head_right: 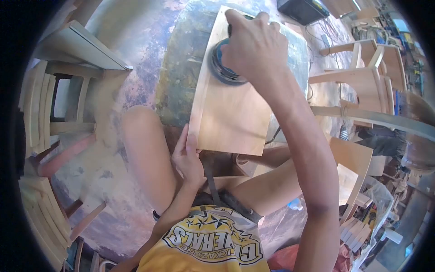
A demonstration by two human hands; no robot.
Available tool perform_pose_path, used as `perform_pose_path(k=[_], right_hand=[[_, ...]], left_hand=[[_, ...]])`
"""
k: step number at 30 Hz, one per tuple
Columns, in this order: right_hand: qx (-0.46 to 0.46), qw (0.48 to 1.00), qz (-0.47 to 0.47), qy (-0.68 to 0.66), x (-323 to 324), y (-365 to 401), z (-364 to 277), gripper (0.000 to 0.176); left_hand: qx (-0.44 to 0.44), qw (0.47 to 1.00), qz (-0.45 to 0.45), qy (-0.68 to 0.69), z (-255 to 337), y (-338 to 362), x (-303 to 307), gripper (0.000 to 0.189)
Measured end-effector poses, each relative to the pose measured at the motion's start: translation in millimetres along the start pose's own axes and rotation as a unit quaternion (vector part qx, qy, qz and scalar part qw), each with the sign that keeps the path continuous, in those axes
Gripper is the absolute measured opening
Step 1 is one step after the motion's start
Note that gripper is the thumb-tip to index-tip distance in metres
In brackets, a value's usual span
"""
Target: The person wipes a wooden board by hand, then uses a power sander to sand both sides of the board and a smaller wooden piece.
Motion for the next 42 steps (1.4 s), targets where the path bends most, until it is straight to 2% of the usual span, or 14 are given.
perform_pose_path(k=[4, 6, 10, 11, 13, 19, 21, 24, 26, 29, 35, 38, 40, 42], right_hand=[[-0.001, 1.000, 0.014, 0.024, -6, -20, 8, 0.046], [-0.005, 1.000, 0.020, 0.013, -11, -30, 11, 0.043], [0.017, 0.997, 0.072, 0.013, -22, -48, 15, 0.043], [0.013, 0.997, 0.074, 0.020, -20, -53, 19, 0.043], [0.001, 0.999, 0.014, 0.034, -18, -64, 21, 0.045], [-0.021, 0.999, -0.017, 0.037, -13, -78, 26, 0.046], [-0.021, 0.999, -0.015, 0.023, -16, -85, 25, 0.046], [0.025, 0.999, 0.017, 0.022, -19, -97, 24, 0.047], [-0.039, 0.999, -0.001, 0.017, -12, -105, 25, 0.028], [-0.058, 0.998, -0.020, 0.011, -14, -121, 34, 0.029], [0.001, 0.999, 0.044, 0.003, -30, -152, 39, 0.029], [-0.010, 0.999, 0.052, -0.003, -28, -153, 41, 0.030], [-0.035, 0.998, 0.046, -0.018, -26, -150, 51, 0.031], [-0.038, 0.998, 0.033, -0.035, -25, -144, 66, 0.033]], left_hand=[[-0.065, 0.998, 0.004, 0.025, -29, -6, 4, 0.041], [-0.113, 0.993, -0.017, -0.038, -33, -8, 7, 0.048], [-0.088, 0.993, -0.019, -0.081, -30, -5, 6, 0.050], [-0.112, 0.991, -0.016, -0.078, -35, -5, 8, 0.050], [-0.137, 0.988, -0.011, -0.074, -37, -6, 9, 0.049], [-0.171, 0.981, -0.038, -0.086, -38, -8, 9, 0.048], [-0.200, 0.979, -0.014, -0.031, -40, -9, 5, 0.040], [-0.189, 0.979, -0.023, -0.068, -29, -6, 6, 0.039], [-0.192, 0.976, -0.033, -0.099, -30, -8, 12, 0.043], [-0.210, 0.968, -0.046, -0.131, -29, -10, 8, 0.048], [-0.195, 0.968, -0.055, -0.145, -30, -8, 13, 0.050], [-0.205, 0.972, -0.039, -0.105, -44, -7, 15, 0.052], [-0.155, 0.987, -0.017, -0.025, -51, -8, 17, 0.054], [-0.152, 0.988, -0.023, -0.030, -52, -9, 20, 0.055]])
Point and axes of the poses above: each hand's wrist, its own y-axis away from the middle knuckle, its own x-axis out of the back of the hand, z = x × y, the point moved 1 cm from there along -y, towards the middle knuckle, and after that the axes turned 5 degrees about y, right-handed, at the moved point
